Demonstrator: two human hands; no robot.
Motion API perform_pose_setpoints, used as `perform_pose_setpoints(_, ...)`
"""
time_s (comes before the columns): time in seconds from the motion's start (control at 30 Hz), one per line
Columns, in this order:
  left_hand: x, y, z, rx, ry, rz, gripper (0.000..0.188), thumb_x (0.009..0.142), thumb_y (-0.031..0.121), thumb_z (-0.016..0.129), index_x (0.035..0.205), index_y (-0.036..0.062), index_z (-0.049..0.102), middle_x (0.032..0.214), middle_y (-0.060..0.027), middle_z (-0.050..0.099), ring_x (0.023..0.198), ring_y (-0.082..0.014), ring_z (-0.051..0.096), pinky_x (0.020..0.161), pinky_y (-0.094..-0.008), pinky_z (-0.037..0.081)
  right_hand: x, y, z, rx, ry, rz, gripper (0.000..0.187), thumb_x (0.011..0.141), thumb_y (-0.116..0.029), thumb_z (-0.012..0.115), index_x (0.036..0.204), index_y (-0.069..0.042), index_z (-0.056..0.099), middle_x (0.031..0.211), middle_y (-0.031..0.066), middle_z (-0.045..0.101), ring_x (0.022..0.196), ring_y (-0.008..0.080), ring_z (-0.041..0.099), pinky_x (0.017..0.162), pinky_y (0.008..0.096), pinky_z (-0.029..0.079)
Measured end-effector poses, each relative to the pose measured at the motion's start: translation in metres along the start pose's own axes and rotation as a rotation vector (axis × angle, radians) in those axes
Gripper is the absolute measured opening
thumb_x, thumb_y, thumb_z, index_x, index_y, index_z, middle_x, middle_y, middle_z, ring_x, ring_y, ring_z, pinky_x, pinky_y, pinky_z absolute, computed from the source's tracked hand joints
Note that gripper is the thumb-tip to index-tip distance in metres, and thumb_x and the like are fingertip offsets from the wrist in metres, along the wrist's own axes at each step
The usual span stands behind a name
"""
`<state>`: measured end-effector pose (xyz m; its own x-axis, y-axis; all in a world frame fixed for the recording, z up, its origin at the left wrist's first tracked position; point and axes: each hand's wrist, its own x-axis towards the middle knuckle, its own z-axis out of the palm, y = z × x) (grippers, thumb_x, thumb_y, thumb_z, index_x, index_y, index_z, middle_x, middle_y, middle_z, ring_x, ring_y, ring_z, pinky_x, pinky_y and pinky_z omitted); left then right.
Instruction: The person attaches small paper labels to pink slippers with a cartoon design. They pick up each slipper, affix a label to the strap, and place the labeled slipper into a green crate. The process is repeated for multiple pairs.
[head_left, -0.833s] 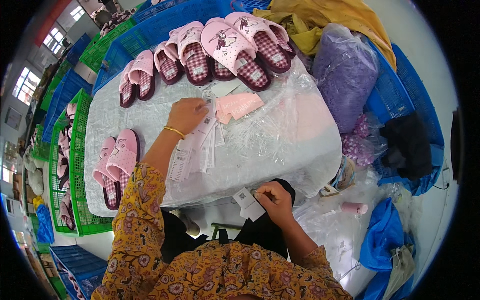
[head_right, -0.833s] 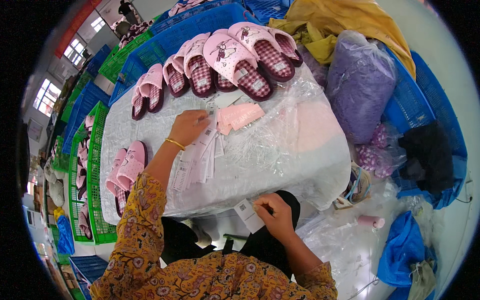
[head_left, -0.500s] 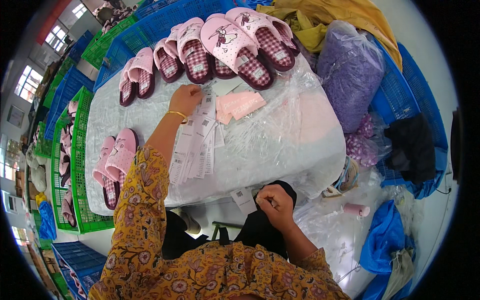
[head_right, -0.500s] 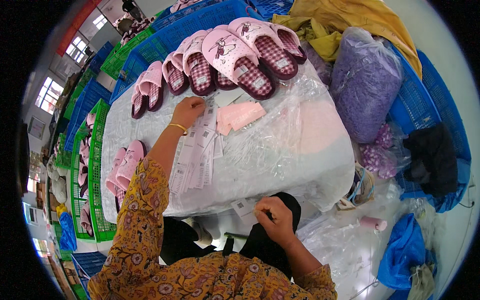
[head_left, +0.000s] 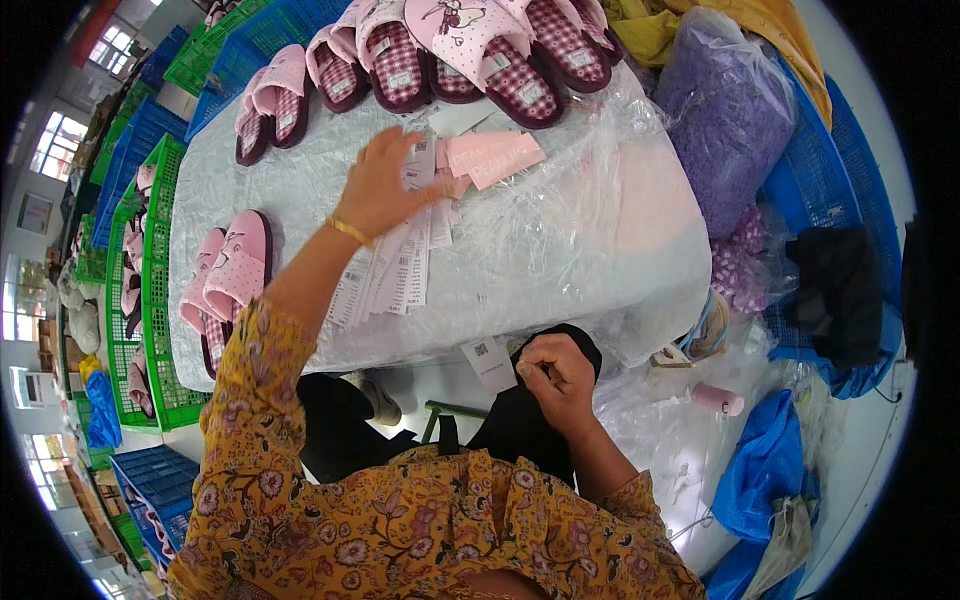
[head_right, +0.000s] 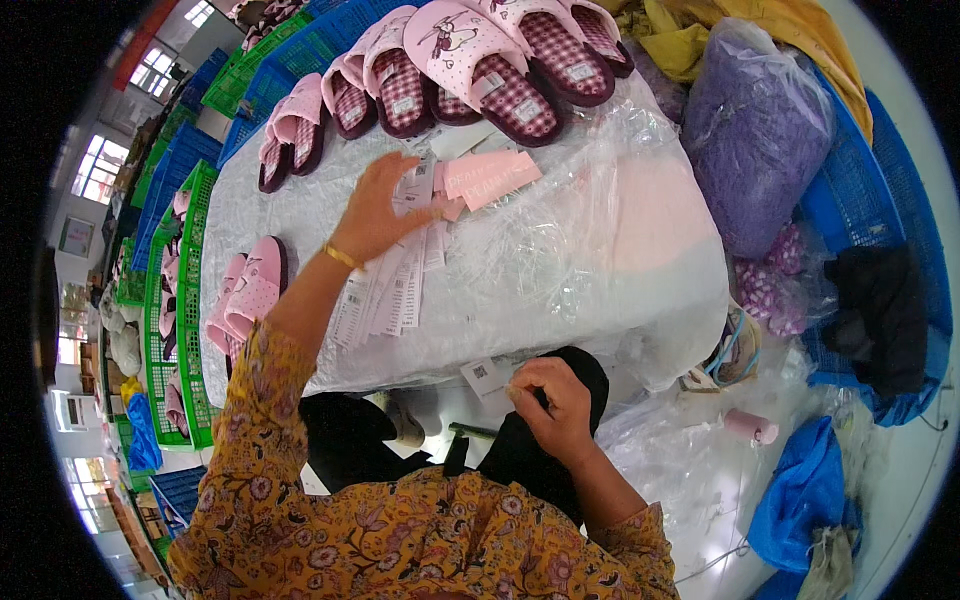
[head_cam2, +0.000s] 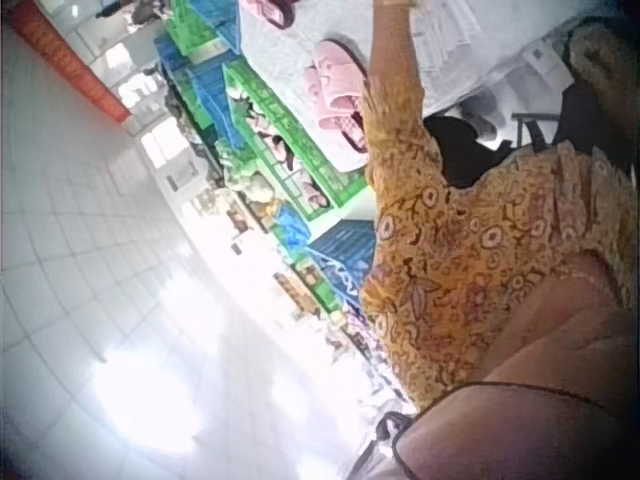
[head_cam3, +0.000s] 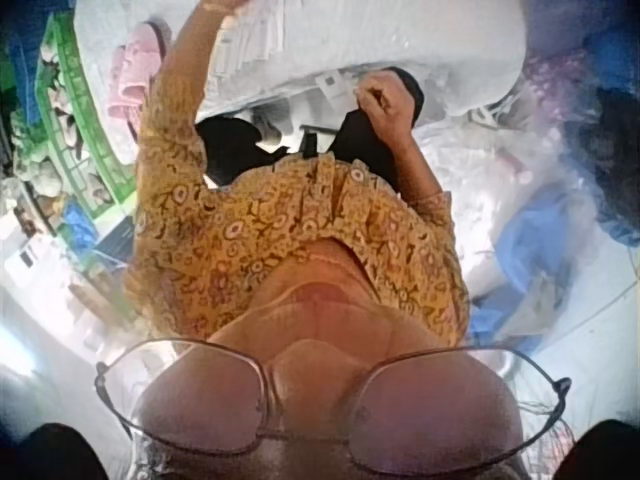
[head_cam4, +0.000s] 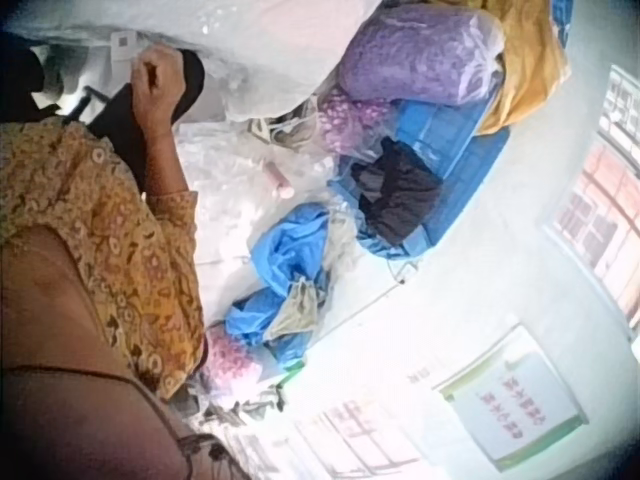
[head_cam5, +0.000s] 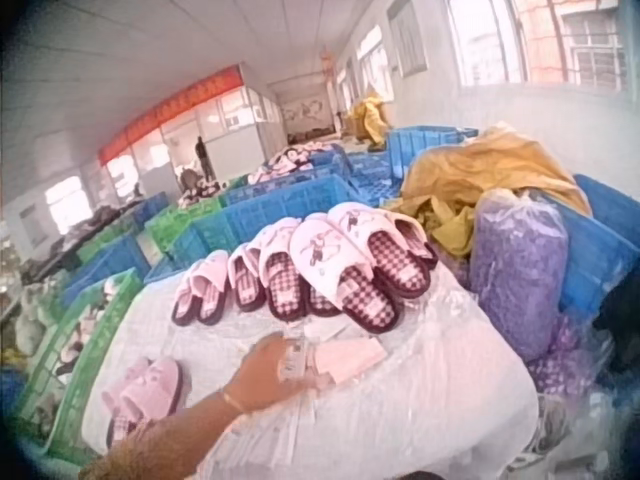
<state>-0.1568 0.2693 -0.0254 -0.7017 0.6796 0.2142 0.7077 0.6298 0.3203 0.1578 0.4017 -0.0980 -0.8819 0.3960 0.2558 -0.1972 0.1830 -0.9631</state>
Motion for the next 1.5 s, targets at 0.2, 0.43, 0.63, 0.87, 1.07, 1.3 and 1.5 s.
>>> perform_pose_setpoints(0.2, -0.051, 0.019, -0.011, -0.041, -0.114, -0.042, 0.087, 0.069, 0.040, 0.082, 0.141, 0.0089, 0.043, 0.151, -0.0245, 0.029, 0.138, -0.0417, 0.031, 0.113, -0.0481, 0.029, 0.002, -0.004, 0.001, 0.017, -0.023, 0.032, 0.010, 0.079, 0.001, 0.070, 0.086, -0.004, 0.065, 0.088, 0.0081, 0.065, 0.084, 0.0209, 0.061, 0.073, 0.0298, 0.049)
perform_pose_setpoints(0.43, -0.061, 0.008, -0.027, -0.062, -0.205, -0.054, 0.085, 0.071, 0.035, 0.081, 0.142, 0.0083, 0.044, 0.151, -0.0255, 0.029, 0.139, -0.0413, 0.031, 0.113, -0.0424, 0.031, 0.000, -0.004, -0.001, -0.006, -0.018, 0.009, 0.010, 0.079, 0.001, 0.071, 0.085, -0.004, 0.065, 0.088, 0.0082, 0.065, 0.084, 0.0212, 0.062, 0.073, 0.0301, 0.049)
perform_pose_setpoints(0.63, -0.065, 0.001, -0.027, -0.052, -0.231, -0.092, 0.080, 0.074, 0.035, 0.079, 0.142, 0.0094, 0.045, 0.151, -0.0263, 0.029, 0.138, -0.0423, 0.033, 0.113, -0.0421, 0.032, -0.003, -0.002, 0.001, 0.000, 0.000, 0.013, 0.010, 0.078, 0.002, 0.070, 0.085, -0.003, 0.065, 0.088, 0.0082, 0.065, 0.085, 0.0216, 0.062, 0.073, 0.0303, 0.049)
perform_pose_setpoints(0.87, -0.071, -0.023, -0.031, -0.015, -0.144, -0.125, 0.076, 0.074, 0.035, 0.079, 0.141, 0.0132, 0.048, 0.151, -0.0241, 0.030, 0.139, -0.0416, 0.031, 0.113, -0.0444, 0.030, -0.005, -0.002, 0.002, 0.030, 0.014, 0.008, 0.009, 0.079, 0.001, 0.070, 0.086, -0.003, 0.065, 0.089, 0.0081, 0.065, 0.084, 0.0215, 0.062, 0.073, 0.0301, 0.049)
perform_pose_setpoints(1.07, -0.066, 0.005, -0.029, 0.175, 0.004, 0.179, 0.051, 0.079, 0.029, 0.074, 0.127, 0.0148, 0.063, 0.149, -0.0182, 0.037, 0.141, -0.0359, 0.030, 0.114, -0.0462, 0.025, -0.004, -0.005, 0.002, 0.021, 0.004, 0.023, 0.009, 0.081, 0.000, 0.069, 0.087, -0.003, 0.065, 0.090, 0.0083, 0.065, 0.084, 0.0201, 0.062, 0.071, 0.0289, 0.049)
perform_pose_setpoints(1.3, -0.034, 0.009, -0.007, 0.274, 0.038, 0.186, 0.037, 0.080, 0.030, 0.071, 0.112, 0.0131, 0.070, 0.140, -0.0145, 0.047, 0.137, -0.0342, 0.035, 0.111, -0.0465, 0.027, -0.005, -0.005, 0.002, 0.020, 0.007, 0.007, 0.009, 0.081, 0.001, 0.069, 0.088, -0.003, 0.065, 0.091, 0.0081, 0.065, 0.083, 0.0190, 0.061, 0.070, 0.0279, 0.048)
perform_pose_setpoints(1.5, -0.040, 0.035, -0.003, 0.172, 0.005, 0.152, 0.033, 0.075, 0.024, 0.075, 0.104, 0.0101, 0.070, 0.133, -0.0102, 0.053, 0.130, -0.0317, 0.041, 0.108, -0.0458, 0.029, -0.005, -0.002, 0.002, -0.001, 0.026, -0.014, 0.009, 0.080, 0.001, 0.070, 0.087, -0.002, 0.065, 0.090, 0.0075, 0.064, 0.081, 0.0184, 0.060, 0.069, 0.0276, 0.047)
